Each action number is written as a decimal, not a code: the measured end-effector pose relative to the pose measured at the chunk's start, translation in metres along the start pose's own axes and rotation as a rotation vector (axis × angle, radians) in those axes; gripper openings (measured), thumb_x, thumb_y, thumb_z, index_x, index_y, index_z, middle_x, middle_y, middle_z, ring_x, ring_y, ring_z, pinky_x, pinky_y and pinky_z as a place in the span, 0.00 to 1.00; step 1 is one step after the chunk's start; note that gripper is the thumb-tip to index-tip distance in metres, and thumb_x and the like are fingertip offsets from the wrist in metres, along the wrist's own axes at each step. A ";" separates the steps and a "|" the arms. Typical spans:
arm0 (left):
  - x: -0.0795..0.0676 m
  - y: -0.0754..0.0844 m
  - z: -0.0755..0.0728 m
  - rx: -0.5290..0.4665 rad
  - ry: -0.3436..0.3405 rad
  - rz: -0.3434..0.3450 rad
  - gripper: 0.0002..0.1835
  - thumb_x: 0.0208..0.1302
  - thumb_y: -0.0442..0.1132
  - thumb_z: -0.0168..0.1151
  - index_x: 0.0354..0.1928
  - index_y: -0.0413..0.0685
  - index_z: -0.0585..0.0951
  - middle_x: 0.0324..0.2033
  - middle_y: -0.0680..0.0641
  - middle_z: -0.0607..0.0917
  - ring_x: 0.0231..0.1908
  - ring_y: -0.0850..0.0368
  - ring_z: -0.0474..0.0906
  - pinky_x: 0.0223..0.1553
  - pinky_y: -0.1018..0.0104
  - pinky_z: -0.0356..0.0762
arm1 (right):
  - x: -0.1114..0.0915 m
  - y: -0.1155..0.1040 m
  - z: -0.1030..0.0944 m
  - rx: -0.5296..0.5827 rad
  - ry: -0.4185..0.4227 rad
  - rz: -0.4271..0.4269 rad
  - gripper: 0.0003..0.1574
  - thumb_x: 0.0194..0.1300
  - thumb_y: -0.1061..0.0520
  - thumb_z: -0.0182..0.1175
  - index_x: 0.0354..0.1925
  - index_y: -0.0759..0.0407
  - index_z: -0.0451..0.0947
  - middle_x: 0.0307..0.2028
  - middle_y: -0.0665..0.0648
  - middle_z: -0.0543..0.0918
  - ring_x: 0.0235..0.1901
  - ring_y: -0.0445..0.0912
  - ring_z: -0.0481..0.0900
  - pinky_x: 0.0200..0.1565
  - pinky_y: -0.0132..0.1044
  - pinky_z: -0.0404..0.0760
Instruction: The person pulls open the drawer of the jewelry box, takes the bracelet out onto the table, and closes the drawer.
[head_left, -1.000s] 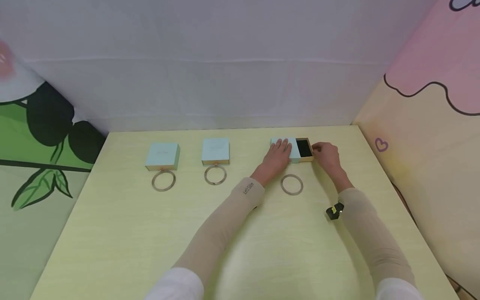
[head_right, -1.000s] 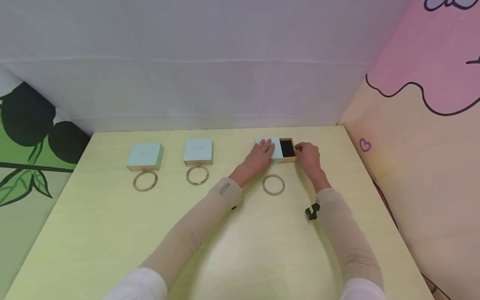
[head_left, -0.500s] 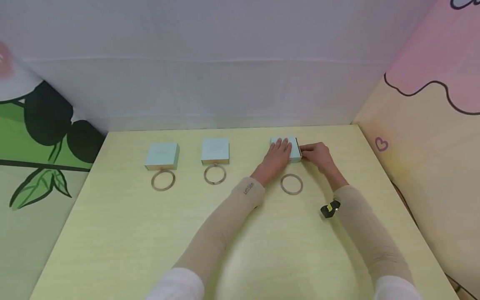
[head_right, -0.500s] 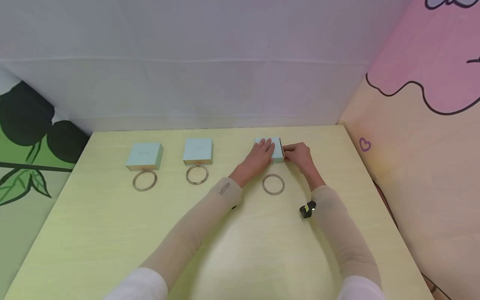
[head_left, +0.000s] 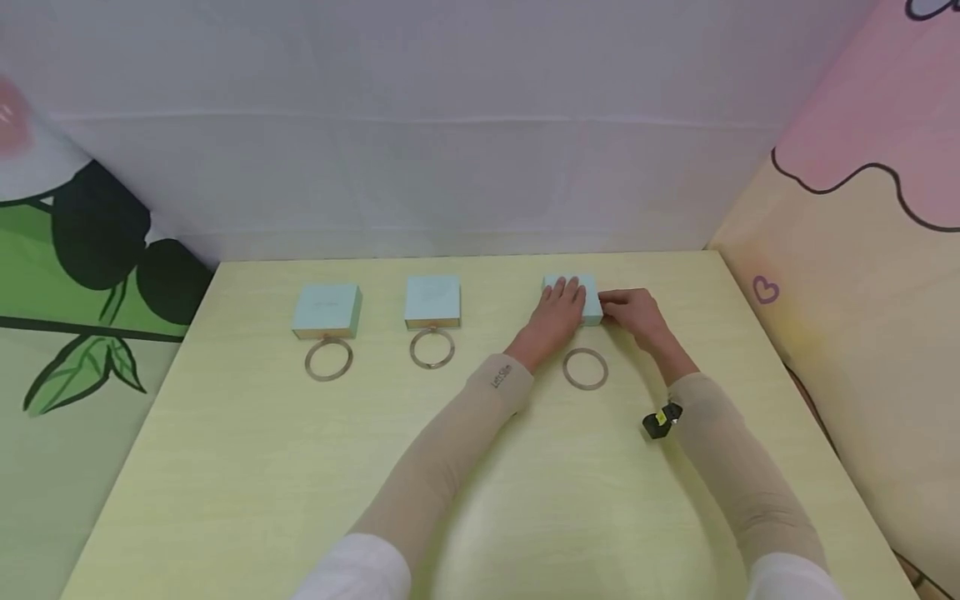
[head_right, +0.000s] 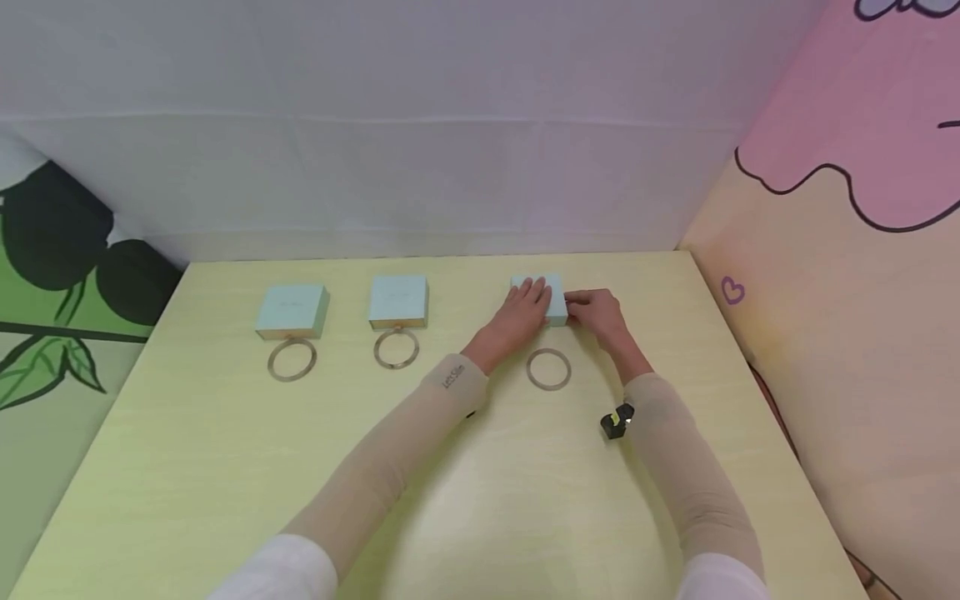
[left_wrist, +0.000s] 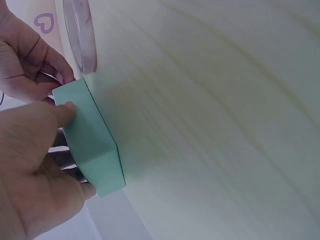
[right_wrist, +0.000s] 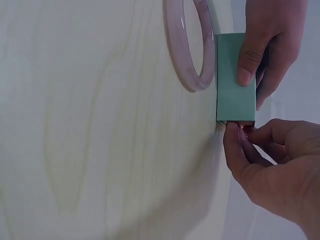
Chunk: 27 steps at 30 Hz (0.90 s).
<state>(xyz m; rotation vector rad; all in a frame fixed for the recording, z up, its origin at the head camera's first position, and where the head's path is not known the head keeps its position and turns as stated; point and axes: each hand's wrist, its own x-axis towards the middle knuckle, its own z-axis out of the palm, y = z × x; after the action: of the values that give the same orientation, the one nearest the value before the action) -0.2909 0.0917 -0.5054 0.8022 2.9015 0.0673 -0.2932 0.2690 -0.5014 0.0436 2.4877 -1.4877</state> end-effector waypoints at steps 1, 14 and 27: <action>0.001 0.001 0.001 -0.006 0.000 -0.005 0.34 0.82 0.50 0.44 0.80 0.42 0.53 0.80 0.40 0.50 0.79 0.43 0.44 0.78 0.50 0.45 | 0.000 0.000 -0.001 -0.003 -0.004 0.002 0.24 0.78 0.60 0.53 0.65 0.70 0.74 0.62 0.71 0.78 0.59 0.58 0.81 0.53 0.35 0.83; 0.016 0.025 0.001 -0.016 0.059 -0.170 0.34 0.73 0.70 0.44 0.71 0.61 0.68 0.72 0.50 0.63 0.72 0.44 0.56 0.73 0.44 0.56 | -0.011 0.002 -0.018 -0.347 -0.029 -0.124 0.24 0.78 0.59 0.47 0.66 0.65 0.74 0.65 0.69 0.76 0.63 0.64 0.75 0.55 0.55 0.80; 0.013 0.025 -0.001 -0.038 0.040 -0.175 0.22 0.74 0.58 0.54 0.66 0.69 0.68 0.73 0.57 0.62 0.76 0.45 0.49 0.76 0.44 0.47 | -0.022 0.006 -0.035 -0.384 0.009 -0.096 0.23 0.78 0.59 0.48 0.64 0.65 0.76 0.64 0.68 0.77 0.64 0.65 0.74 0.56 0.56 0.79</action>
<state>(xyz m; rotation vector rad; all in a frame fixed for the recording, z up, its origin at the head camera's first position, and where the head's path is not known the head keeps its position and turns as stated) -0.2897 0.1201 -0.5037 0.5437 2.9844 0.1224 -0.2776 0.3049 -0.4857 -0.1391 2.7706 -1.0176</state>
